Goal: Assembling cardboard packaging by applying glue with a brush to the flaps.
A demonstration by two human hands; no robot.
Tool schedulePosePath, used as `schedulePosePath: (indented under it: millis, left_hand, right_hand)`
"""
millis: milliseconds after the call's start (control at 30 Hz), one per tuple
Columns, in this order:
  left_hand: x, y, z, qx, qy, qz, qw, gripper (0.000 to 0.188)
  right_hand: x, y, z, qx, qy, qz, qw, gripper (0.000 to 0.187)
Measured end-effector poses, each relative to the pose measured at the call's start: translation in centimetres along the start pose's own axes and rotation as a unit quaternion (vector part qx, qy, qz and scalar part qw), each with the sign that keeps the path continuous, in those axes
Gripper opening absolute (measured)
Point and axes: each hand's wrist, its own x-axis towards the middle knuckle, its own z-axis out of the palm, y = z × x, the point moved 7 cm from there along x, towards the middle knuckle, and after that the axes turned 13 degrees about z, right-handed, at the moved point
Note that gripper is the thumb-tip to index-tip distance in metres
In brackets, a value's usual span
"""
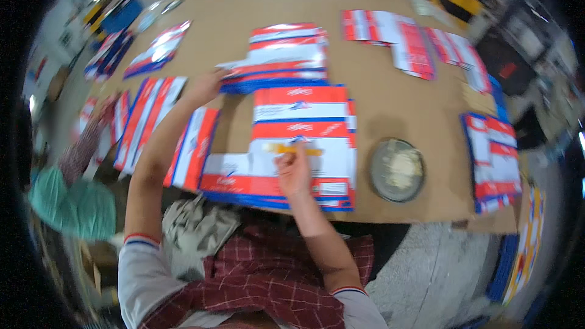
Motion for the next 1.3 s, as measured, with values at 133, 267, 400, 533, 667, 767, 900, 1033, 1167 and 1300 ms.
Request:
schedulePosePath:
  millis: [133, 267, 400, 533, 667, 767, 900, 1033, 1167, 1300]
  left_hand:
    - [-1.5, -1.9, -0.2, -0.009, -0.018, -0.079, 0.997, 0.088]
    - [-4.2, -6.2, 4.1, -0.137, -0.073, -0.150, 0.976, 0.058]
    - [-1.9, -1.2, -0.8, -0.087, -0.061, -0.098, 0.990, 0.049]
    - [-1.7, -2.6, 1.1, -0.008, -0.200, 0.036, 0.979, 0.035]
    - [0.0, -1.7, -1.7, -0.102, -0.100, -0.073, 0.987, 0.037]
    - [-1.8, -1.6, -2.4, -0.083, -0.136, -0.087, 0.983, 0.033]
    - [-3.3, -0.8, -6.9, 0.103, 0.073, -0.138, 0.982, 0.017]
    - [-8.1, 10.5, -12.6, 0.134, 0.141, -0.029, 0.980, 0.026]
    - [-15.0, 19.9, -10.9, 0.056, 0.106, 0.101, 0.988, 0.041]
    - [-17.7, 23.5, -6.6, 0.028, -0.032, 0.035, 0.998, 0.036]
  right_hand:
    - [0.4, 2.6, -0.2, 0.024, -0.008, 0.006, 1.000, 0.027]
    - [1.2, 3.9, -0.5, 0.011, -0.036, 0.022, 0.999, 0.024]
    - [0.9, 3.3, 0.5, 0.009, -0.040, 0.026, 0.999, 0.021]
    - [1.1, 3.1, 0.2, -0.011, -0.044, 0.014, 0.999, 0.020]
    - [0.4, 1.4, -0.3, -0.021, -0.048, 0.003, 0.999, 0.018]
    - [-0.1, 2.0, 0.3, -0.029, -0.003, 0.032, 0.999, 0.021]
    - [-1.0, 1.9, 1.8, -0.086, -0.082, 0.017, 0.993, 0.023]
    - [-9.7, -0.5, 8.3, -0.106, -0.251, -0.026, 0.962, 0.022]
    - [-12.3, -1.3, 11.0, -0.161, -0.301, -0.126, 0.932, 0.021]
    - [-6.1, 1.1, 6.6, -0.244, -0.102, -0.090, 0.960, 0.019]
